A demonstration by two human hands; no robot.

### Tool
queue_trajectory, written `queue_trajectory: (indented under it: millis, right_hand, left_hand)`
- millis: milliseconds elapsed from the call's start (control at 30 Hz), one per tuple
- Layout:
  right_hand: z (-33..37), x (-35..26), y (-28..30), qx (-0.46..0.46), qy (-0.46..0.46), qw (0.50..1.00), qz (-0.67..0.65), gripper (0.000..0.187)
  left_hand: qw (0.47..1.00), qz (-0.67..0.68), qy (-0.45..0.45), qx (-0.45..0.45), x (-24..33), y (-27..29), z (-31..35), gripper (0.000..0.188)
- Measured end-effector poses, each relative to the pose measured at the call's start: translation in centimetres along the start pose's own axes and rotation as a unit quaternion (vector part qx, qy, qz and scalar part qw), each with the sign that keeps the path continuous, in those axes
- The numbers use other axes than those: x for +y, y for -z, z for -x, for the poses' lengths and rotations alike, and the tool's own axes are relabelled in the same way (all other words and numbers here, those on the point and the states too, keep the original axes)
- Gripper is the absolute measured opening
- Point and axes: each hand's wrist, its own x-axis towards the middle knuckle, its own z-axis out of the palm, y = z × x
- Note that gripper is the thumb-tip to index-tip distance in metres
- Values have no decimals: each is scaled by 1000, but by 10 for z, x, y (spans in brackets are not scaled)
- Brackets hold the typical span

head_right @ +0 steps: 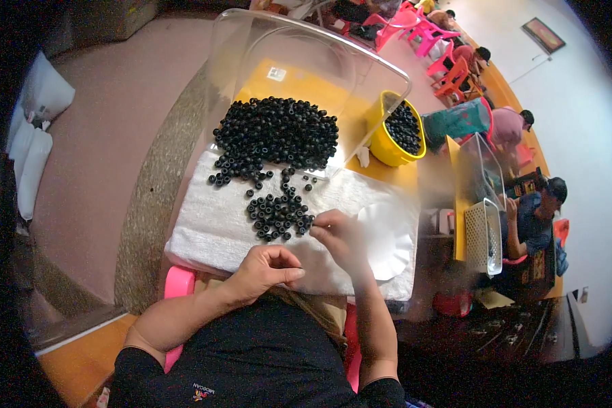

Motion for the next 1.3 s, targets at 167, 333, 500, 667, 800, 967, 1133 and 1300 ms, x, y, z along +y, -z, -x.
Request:
queue_trajectory:
  millis: [167, 333, 500, 667, 800, 967, 1133, 1300]
  right_hand:
    - [21, -12, -7, -18, -11, 993, -112, 7]
    - [38, -18, -7, -58, 16, 998, 1, 5]
    - [41, -21, -12, -61, 37, 997, 29, 8]
    - [45, -23, -18, -46, 31, 998, 36, 10]
    - [44, -27, -21, -31, 64, 996, 61, 14]
    - [46, -23, -23, -30, 86, 996, 7, 14]
    - [50, -24, -21, -52, 2, 992, -114, 10]
    - [52, -20, -19, -46, -60, 976, -203, 10]
  left_hand:
    - [1000, 0, 0, 16, 2, 1, 0, 10]
    - [1000, 22, -3, 16, 1, 1, -1, 22]
    - [1000, 2, -21, 4, -5, 3, -2, 30]
    - [999, -26, -29, 6, -4, 5, -1, 31]
    - [999, -29, -31, 7, -4, 5, -2, 32]
    - [999, -27, -20, 8, -3, 5, -1, 31]
    - [999, -32, -41, -12, -1, 3, -1, 20]
    - [998, -29, -40, -25, 0, 3, 0, 16]
